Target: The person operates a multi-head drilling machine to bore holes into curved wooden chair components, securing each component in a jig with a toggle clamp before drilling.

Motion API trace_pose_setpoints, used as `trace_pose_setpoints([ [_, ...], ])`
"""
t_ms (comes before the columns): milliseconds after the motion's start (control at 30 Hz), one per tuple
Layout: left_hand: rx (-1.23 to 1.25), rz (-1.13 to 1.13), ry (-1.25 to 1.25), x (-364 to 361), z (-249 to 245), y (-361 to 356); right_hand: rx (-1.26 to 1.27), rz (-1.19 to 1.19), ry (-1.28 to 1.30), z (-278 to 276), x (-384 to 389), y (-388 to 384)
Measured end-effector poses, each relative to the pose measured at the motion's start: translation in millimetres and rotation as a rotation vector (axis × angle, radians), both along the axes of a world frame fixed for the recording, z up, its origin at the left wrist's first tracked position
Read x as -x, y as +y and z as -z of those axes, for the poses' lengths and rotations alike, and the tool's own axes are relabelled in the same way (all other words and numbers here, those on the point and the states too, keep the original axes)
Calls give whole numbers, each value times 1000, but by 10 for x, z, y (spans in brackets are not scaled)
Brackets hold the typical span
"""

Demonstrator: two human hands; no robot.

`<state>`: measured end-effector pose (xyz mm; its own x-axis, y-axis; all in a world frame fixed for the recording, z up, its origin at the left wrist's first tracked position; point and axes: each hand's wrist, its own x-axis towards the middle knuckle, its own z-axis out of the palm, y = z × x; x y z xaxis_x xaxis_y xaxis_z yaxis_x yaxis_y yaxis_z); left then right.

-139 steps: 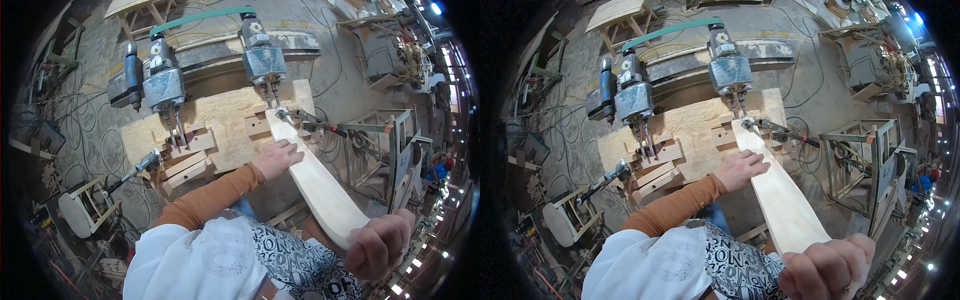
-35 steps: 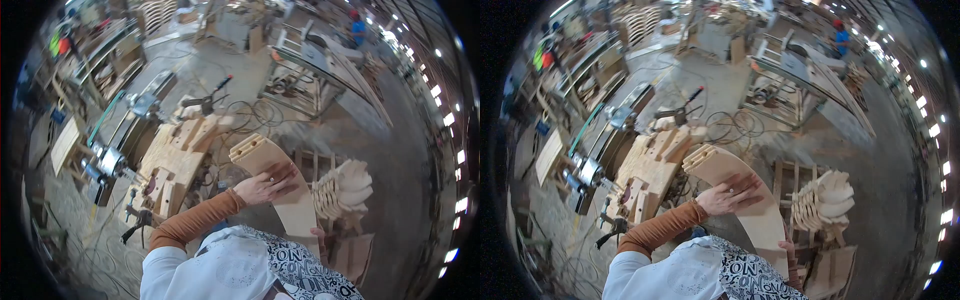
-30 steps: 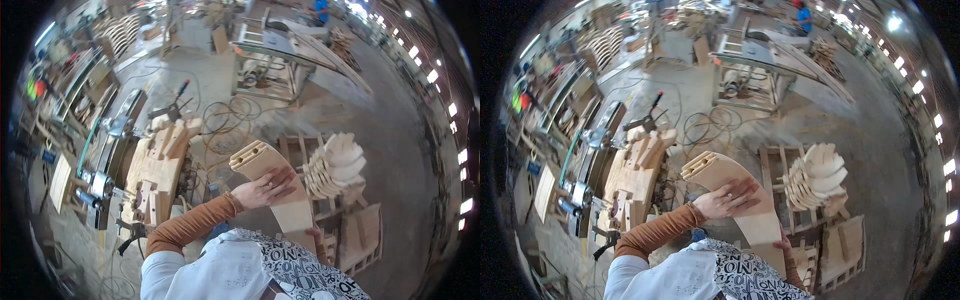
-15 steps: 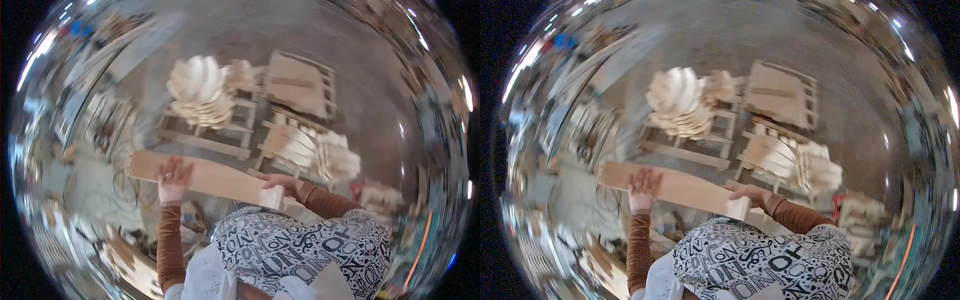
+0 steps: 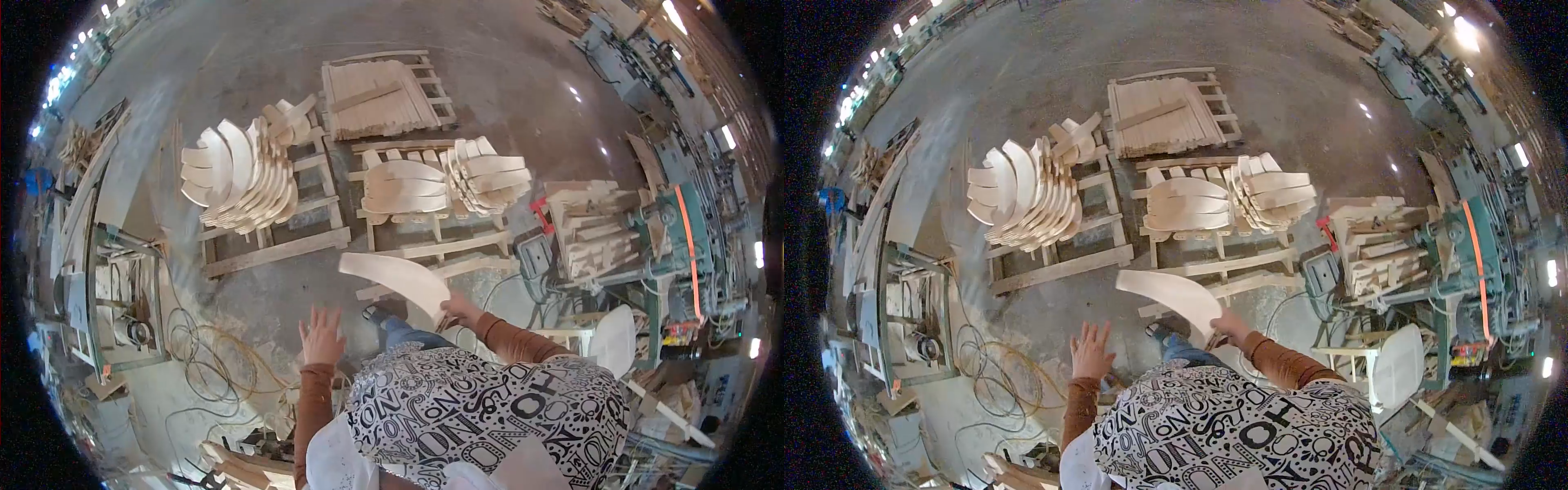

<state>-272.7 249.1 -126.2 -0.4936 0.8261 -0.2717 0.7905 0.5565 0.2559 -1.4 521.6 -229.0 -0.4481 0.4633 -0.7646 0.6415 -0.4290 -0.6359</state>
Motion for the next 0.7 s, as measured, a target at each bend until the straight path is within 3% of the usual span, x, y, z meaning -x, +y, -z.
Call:
trace_pose_setpoints([
  [33, 49, -23, -78, -63, 93, -157, -3, 15, -2, -157, -103, -56],
  [100, 100, -31, -160, -167, 299, -515, 152, 321, 4, -504, -354, -214],
  [133, 179, -47, -190, -186, 462, -709, 148, 334, 0, -422, -535, -259],
  [200, 256, -58, -223, -208, 854, -1067, 257, 606, -64, -245, -869, -393],
  [267, 463, -212, -386, -269, 1281, -1390, 306, 700, -34, -219, -1101, -527],
  [367, 562, -238, -474, -410, 1553, -1742, 409, 971, -48, 16, -1336, -599],
  [400, 565, -229, -467, -473, 1651, -1912, 412, 980, -44, 11, -1376, -610],
  [467, 102, -142, -465, -552, 1802, -2126, 446, 1011, 29, -50, -1392, -550],
  [500, 100, -133, -458, -569, 1701, -2047, 447, 1017, 38, -72, -1382, -482],
  [567, 449, -236, -449, -674, 1434, -1906, 429, 988, 79, -113, -1338, -310],
  [700, 299, -256, -426, -825, 1810, -1875, 414, 985, 234, -193, -1232, 187],
])
